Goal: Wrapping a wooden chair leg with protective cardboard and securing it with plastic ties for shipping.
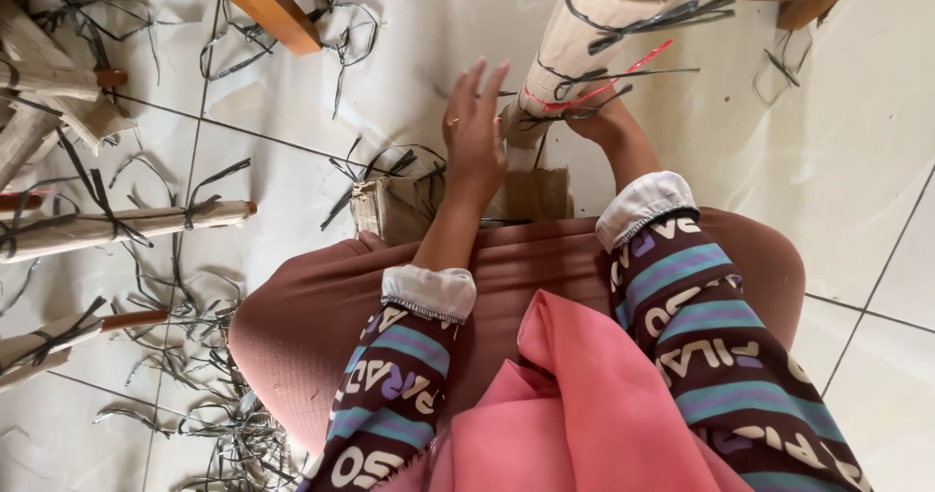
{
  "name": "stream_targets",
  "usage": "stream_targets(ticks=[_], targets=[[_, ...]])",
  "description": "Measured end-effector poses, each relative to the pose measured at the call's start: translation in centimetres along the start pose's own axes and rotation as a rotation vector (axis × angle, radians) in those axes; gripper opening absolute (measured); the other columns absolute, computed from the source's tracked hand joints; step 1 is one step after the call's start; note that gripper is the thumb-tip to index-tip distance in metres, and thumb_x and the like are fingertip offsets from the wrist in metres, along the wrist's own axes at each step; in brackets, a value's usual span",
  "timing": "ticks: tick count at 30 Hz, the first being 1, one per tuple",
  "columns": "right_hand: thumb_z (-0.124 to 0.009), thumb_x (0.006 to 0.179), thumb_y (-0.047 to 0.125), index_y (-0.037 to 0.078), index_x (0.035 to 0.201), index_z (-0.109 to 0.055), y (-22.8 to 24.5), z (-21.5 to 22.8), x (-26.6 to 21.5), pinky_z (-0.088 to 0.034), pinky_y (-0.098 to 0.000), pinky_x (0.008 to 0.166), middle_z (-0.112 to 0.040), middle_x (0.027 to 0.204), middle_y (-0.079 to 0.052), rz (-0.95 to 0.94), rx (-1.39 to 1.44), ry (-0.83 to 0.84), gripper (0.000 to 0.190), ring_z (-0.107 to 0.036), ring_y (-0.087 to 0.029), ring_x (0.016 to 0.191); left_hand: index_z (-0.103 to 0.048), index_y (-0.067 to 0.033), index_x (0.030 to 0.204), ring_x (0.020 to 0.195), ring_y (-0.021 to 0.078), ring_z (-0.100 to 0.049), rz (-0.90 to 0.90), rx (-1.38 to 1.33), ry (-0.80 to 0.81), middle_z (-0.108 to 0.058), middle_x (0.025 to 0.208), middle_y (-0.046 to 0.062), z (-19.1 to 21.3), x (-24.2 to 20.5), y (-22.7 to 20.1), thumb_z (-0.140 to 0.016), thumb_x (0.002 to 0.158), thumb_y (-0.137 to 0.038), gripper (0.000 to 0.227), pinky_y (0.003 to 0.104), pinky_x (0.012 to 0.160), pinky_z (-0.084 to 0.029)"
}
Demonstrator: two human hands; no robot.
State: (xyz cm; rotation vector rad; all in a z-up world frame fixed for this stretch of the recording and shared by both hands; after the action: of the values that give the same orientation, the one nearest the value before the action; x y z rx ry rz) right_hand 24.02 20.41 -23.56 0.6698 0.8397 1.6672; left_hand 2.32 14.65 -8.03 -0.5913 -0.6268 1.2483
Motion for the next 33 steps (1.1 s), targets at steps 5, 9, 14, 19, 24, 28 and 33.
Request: stream_targets(ticks=[5,9,14,19,24,28,33], targets=[[-0.05,0.083,-0.005,-0.006,0.11,-0.071,1.8,0.8,-0.2,-0.051,-0.0625,0.092,-0.071,0.101,-0.029,-0.167,-0.052,0.044,0.034,-0.064,-0.054,0.098,-0.04,-0.0332,0.157,0.149,0.023,-0.036,-0.053,0.216,0.028,-0.055,0.146,-0.002,-6.2,-0.2,6.7,-0.058,0.102,-0.015,0.06,0.046,0.123,-0.021],[-0.048,0.083,-0.006,-0.009,0.109,-0.072,3.9,1.4,-0.3,-0.051,-0.0579,0.088,-0.072,0.101,-0.031,-0.171,0.044,0.009,0.035,-0.065,-0.054,0.093,-0.07,-0.0309,0.122,0.096,0.0211,-0.072,-0.096,0.169,-0.064,-0.073,0.099,-0.004,-4.5,0.1,6.5,-0.061,0.103,-0.035,0.022,0.04,0.087,-0.054],[-0.054,0.087,-0.001,0.001,0.114,-0.074,1.6,-0.2,-1.2,-0.054,-0.0522,0.086,-0.074,0.102,-0.02,-0.183,0.168,-0.133,0.033,-0.068,-0.041,0.096,-0.075,-0.0322,0.111,0.089,0.0126,-0.075,0.123,0.034,-0.008,-0.076,0.094,-0.011,-4.2,-0.8,7.0,-0.065,0.1,-0.038,0.016,0.031,0.081,-0.057],[-0.07,0.096,0.019,0.022,0.1,-0.079,0.0,0.1,-3.8,-0.058,-0.0333,0.08,-0.075,0.085,0.001,-0.322,0.197,-0.265,0.01,-0.072,-0.013,0.085,-0.073,-0.0333,0.106,0.083,0.0164,-0.074,0.008,0.234,0.0,-0.074,0.089,-0.009,-5.6,-2.2,7.1,-0.068,0.096,-0.039,0.013,0.038,0.078,-0.056],[-0.084,0.088,0.02,0.016,0.097,-0.082,3.9,0.7,-5.2,-0.061,-0.0444,0.079,-0.076,0.082,-0.013,-0.293,-0.144,-0.261,0.01,-0.074,-0.036,0.086,-0.07,-0.019,0.09,0.088,0.0213,-0.07,-0.331,0.32,-0.142,-0.068,0.086,0.0,-6.0,-3.4,4.3,-0.075,0.088,-0.03,0.012,0.039,0.089,-0.052],[-0.083,0.086,0.02,0.02,0.095,-0.081,3.8,-1.6,-6.0,-0.062,-0.0458,0.077,-0.075,0.082,-0.012,-0.269,-0.192,-0.169,0.01,-0.074,-0.036,0.086,-0.072,-0.0169,0.084,0.099,0.0288,-0.066,-0.47,0.223,-0.139,-0.064,0.1,0.004,-3.5,-3.5,0.1,-0.074,0.089,-0.031,0.015,0.044,0.09,-0.053],[-0.071,0.084,0.009,0.015,0.088,-0.082,8.9,-0.6,-8.2,-0.058,-0.0511,0.076,-0.074,0.076,-0.014,-0.316,-0.143,-0.023,0.013,-0.073,-0.04,0.083,-0.077,-0.0244,0.104,0.1,0.0261,-0.071,-0.431,-0.177,-0.06,-0.07,0.106,-0.003,-6.3,-3.2,3.2,-0.058,0.102,-0.016,0.021,0.041,0.092,-0.055]])
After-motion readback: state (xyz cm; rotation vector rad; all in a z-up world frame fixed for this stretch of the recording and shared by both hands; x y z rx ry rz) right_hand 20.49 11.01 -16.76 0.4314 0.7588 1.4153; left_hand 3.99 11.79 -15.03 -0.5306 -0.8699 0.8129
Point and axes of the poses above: each hand's wrist, its own x-axis towards the middle knuckle, its own z-axis out of the back of the hand, y = z × x, the point moved 5 cm from there along x, towards the middle knuckle
